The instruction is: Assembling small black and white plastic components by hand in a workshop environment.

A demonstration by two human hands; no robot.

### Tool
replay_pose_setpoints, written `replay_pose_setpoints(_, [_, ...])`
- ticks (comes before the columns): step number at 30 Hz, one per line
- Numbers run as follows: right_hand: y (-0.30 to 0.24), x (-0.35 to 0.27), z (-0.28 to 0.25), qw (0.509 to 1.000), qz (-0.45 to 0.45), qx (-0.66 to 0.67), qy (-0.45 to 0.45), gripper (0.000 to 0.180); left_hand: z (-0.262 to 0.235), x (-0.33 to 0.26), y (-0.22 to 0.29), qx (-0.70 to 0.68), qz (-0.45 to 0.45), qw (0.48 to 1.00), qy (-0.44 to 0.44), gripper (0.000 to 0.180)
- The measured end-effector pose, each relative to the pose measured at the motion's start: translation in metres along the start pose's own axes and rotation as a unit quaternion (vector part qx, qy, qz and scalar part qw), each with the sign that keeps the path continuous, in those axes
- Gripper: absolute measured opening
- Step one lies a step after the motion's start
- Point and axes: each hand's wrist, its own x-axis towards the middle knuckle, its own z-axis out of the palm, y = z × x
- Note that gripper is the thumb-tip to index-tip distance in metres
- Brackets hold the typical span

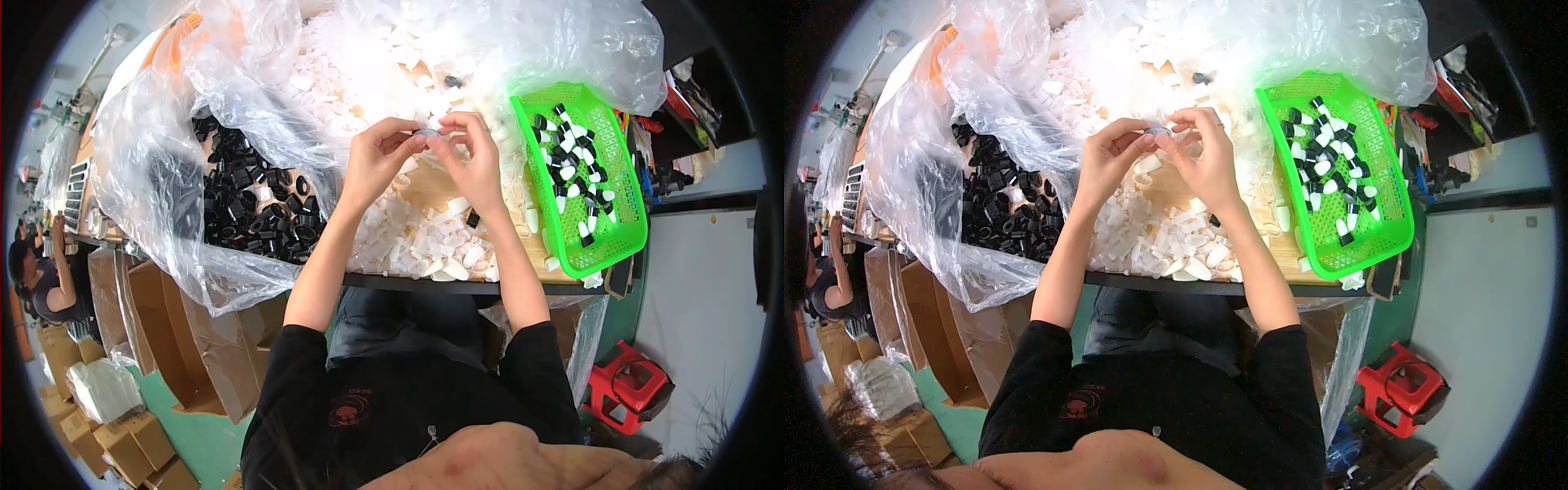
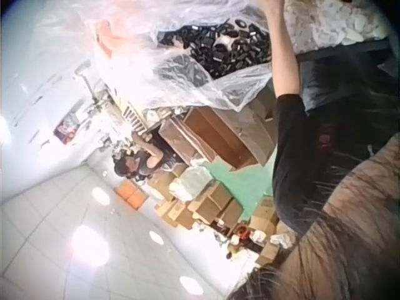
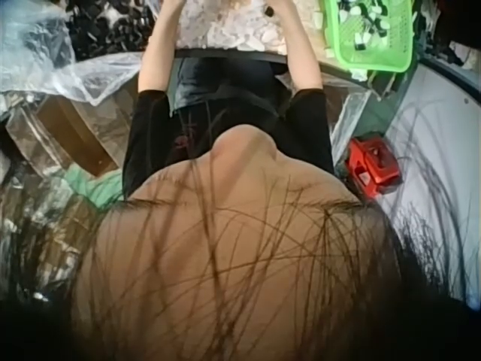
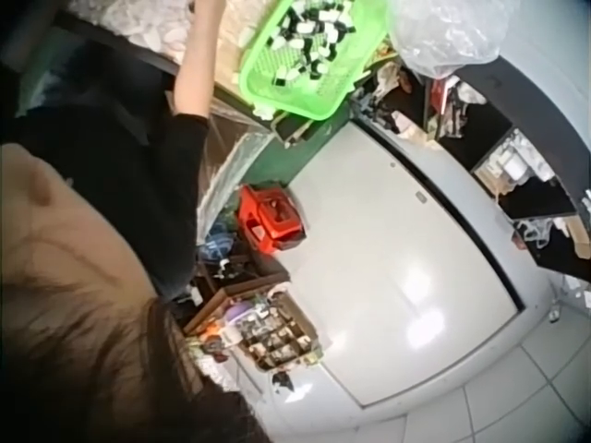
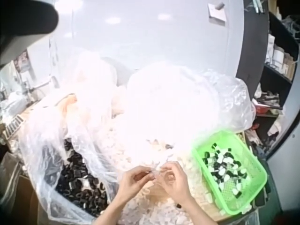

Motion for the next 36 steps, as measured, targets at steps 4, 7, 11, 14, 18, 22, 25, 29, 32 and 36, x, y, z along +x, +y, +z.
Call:
replay_pose_setpoints(4, [0.014, 0.000, -0.005, 0.974, 0.124, 0.169, -0.088, 0.023, 0.006, -0.001, 0.004, 0.003, 0.093, 0.996, -0.006, 0.018])
replay_pose_setpoints(7, [0.005, -0.001, -0.006, 0.963, 0.162, 0.196, -0.090, 0.021, 0.006, -0.003, 0.004, 0.002, 0.119, 0.993, 0.002, 0.015])
replay_pose_setpoints(11, [0.001, -0.003, -0.002, 0.947, 0.176, 0.256, -0.078, 0.020, 0.009, -0.004, 0.000, -0.030, 0.123, 0.992, 0.011, 0.015])
replay_pose_setpoints(14, [0.003, -0.005, 0.002, 0.952, 0.158, 0.253, -0.063, 0.020, 0.010, -0.005, -0.004, -0.015, 0.138, 0.990, 0.016, 0.013])
replay_pose_setpoints(18, [0.007, -0.006, 0.006, 0.976, 0.121, 0.172, -0.058, 0.021, 0.012, -0.005, -0.001, 0.006, 0.142, 0.989, 0.036, 0.011])
replay_pose_setpoints(22, [-0.010, -0.004, 0.006, 0.999, 0.013, 0.009, -0.042, 0.019, 0.011, -0.006, 0.001, 0.041, 0.116, 0.991, 0.049, 0.011])
replay_pose_setpoints(25, [-0.003, -0.003, 0.003, 0.998, -0.060, -0.018, -0.013, 0.016, 0.012, -0.008, 0.010, -0.009, 0.064, 0.997, 0.031, 0.018])
replay_pose_setpoints(29, [0.001, 0.012, -0.029, 0.983, -0.096, -0.098, 0.118, 0.010, 0.001, -0.023, 0.027, 0.181, 0.129, 0.973, 0.063, 0.030])
replay_pose_setpoints(32, [0.001, 0.019, -0.089, 0.932, -0.060, -0.254, 0.252, 0.010, -0.024, -0.043, 0.046, 0.335, 0.131, 0.922, 0.142, 0.009])
replay_pose_setpoints(36, [0.016, 0.018, -0.127, 0.769, -0.125, -0.550, 0.301, 0.017, -0.085, -0.072, 0.033, 0.597, 0.037, 0.773, 0.210, 0.007])
